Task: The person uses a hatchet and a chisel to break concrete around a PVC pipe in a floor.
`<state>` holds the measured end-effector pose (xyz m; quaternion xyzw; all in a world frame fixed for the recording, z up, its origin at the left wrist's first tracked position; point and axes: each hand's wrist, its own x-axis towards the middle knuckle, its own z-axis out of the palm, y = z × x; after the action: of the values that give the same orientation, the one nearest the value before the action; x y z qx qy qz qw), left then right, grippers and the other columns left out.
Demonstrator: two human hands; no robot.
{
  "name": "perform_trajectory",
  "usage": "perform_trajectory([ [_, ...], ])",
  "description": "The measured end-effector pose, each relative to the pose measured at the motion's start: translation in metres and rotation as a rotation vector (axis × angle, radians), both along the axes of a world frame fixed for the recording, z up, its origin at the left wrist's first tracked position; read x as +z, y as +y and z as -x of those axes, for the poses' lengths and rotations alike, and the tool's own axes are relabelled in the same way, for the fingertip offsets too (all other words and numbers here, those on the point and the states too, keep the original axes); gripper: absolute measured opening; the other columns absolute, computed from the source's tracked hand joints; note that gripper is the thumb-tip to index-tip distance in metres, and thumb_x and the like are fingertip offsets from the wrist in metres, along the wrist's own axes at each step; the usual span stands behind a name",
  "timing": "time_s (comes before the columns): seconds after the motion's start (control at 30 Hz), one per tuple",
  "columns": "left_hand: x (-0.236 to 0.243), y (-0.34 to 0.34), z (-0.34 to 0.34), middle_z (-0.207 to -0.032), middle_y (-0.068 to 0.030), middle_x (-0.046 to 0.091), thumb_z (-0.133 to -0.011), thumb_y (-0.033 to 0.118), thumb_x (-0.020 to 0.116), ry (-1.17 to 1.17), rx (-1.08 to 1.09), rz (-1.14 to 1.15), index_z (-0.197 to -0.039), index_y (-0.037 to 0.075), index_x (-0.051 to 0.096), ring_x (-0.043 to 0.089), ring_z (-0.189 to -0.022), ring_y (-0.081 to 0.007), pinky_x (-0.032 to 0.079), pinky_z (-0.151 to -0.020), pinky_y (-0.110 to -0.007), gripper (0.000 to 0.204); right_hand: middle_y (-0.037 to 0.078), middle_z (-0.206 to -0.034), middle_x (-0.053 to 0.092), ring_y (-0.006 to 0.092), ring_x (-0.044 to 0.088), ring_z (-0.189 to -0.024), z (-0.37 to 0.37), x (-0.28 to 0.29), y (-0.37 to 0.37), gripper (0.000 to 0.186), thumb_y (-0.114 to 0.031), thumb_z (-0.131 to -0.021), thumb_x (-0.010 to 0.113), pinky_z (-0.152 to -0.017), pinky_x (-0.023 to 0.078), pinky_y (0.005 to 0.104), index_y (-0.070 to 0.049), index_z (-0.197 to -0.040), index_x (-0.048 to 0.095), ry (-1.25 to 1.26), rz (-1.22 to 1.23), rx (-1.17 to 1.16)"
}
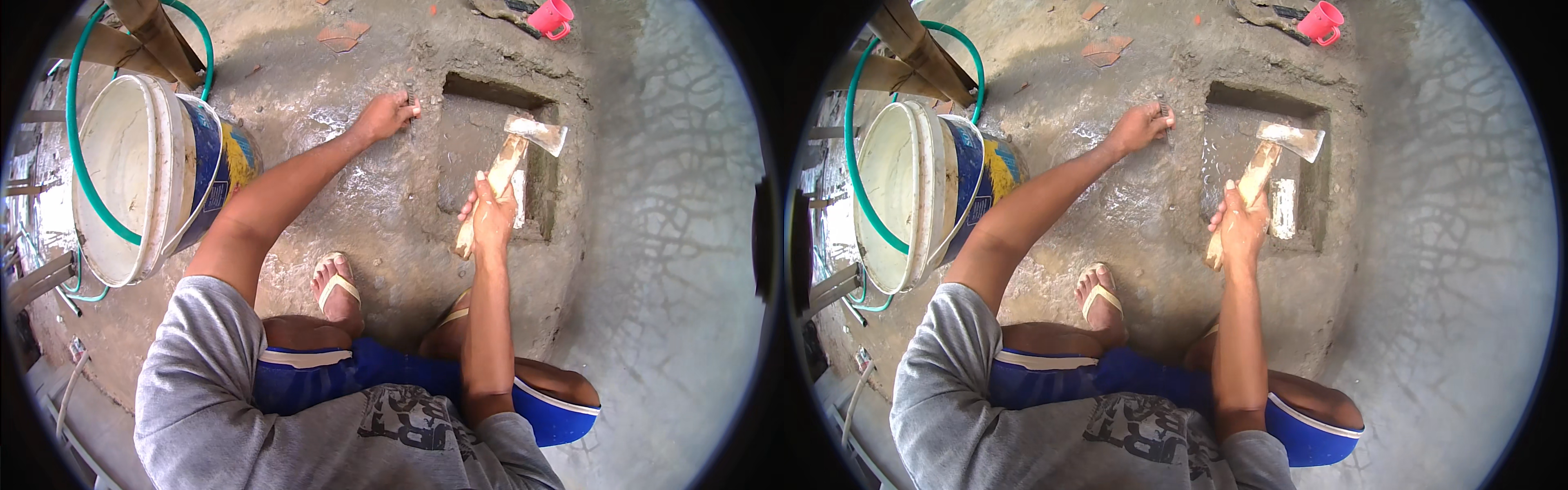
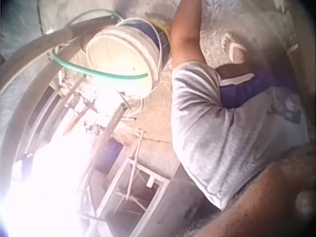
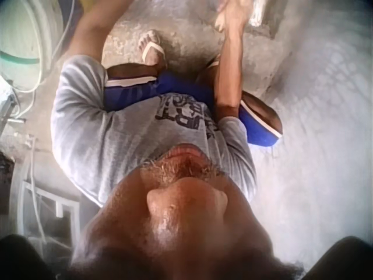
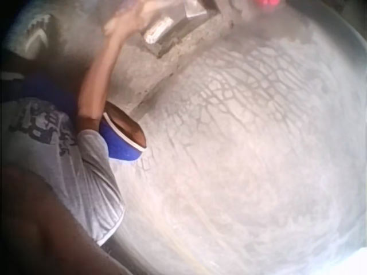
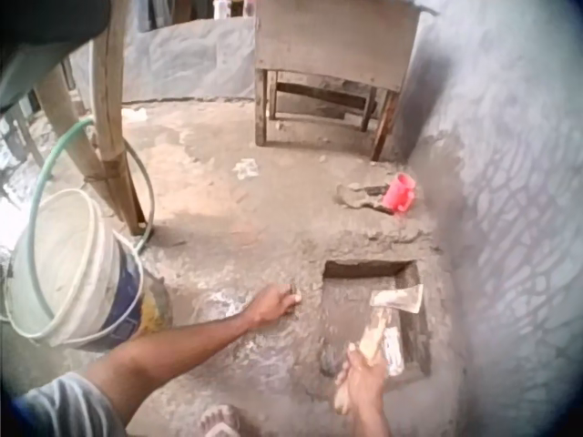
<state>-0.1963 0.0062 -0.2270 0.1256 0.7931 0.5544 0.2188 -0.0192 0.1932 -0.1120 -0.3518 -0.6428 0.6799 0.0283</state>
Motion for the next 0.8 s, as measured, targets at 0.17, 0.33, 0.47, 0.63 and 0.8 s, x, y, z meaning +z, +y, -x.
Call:
perform_trajectory([
  [0.17,0.013,0.003,-0.023,-0.089,-0.0225,0.066,-0.094,0.028,0.066,0.333,-0.154,0.194,-0.104,0.007,0.064,0.064,-0.082,-0.0412,0.049,-0.072,-0.046,0.023,0.002,-0.069,0.052,0.0108,0.05,-0.047,-0.005,-0.001,-0.01,0.018,-0.018,-0.098,0.064,-0.04,0.044,0.0268,-0.007,-0.109,0.054,-0.02,0.044,0.057],
  [0.33,0.013,-0.001,-0.034,-0.087,-0.0201,0.066,-0.094,0.029,0.067,0.433,-0.194,0.258,-0.101,0.005,0.064,0.065,-0.084,-0.0404,0.049,-0.072,-0.046,0.025,0.001,-0.069,0.053,0.0097,0.05,-0.047,-0.003,0.006,-0.019,0.019,-0.019,-0.099,0.064,-0.04,0.044,0.0263,-0.007,-0.109,0.054,-0.019,0.001,0.113],
  [0.47,0.008,-0.004,-0.042,-0.08,-0.0235,0.062,-0.093,0.027,0.068,0.491,-0.18,0.13,-0.093,0.002,0.06,0.062,-0.076,-0.0439,0.048,-0.066,-0.049,0.027,0.001,-0.068,0.053,0.0092,0.05,-0.048,-0.003,0.011,-0.023,0.019,-0.022,-0.099,0.064,-0.041,0.043,0.0254,-0.007,-0.106,0.055,0.018,-0.031,0.136],
  [0.63,0.01,-0.003,-0.051,-0.081,-0.0229,0.062,-0.094,0.027,0.068,0.535,-0.2,0.08,-0.091,0.002,0.058,0.062,-0.077,-0.0442,0.048,-0.067,-0.049,0.027,0.0,-0.068,0.054,0.0084,0.051,-0.048,-0.005,0.023,-0.026,0.023,-0.026,-0.099,0.064,-0.041,0.043,0.0249,-0.006,-0.103,0.055,-0.017,-0.183,0.251],
  [0.8,0.008,-0.009,-0.053,-0.08,-0.0195,0.061,-0.093,0.028,0.068,0.588,-0.231,0.084,-0.091,0.003,0.058,0.061,-0.074,-0.0414,0.048,-0.065,-0.046,0.027,0.0,-0.069,0.057,0.008,0.052,-0.05,0.004,0.07,-0.036,0.024,-0.025,-0.099,0.066,-0.044,0.044,0.0239,-0.004,-0.106,0.056,0.052,-0.296,0.295],
])
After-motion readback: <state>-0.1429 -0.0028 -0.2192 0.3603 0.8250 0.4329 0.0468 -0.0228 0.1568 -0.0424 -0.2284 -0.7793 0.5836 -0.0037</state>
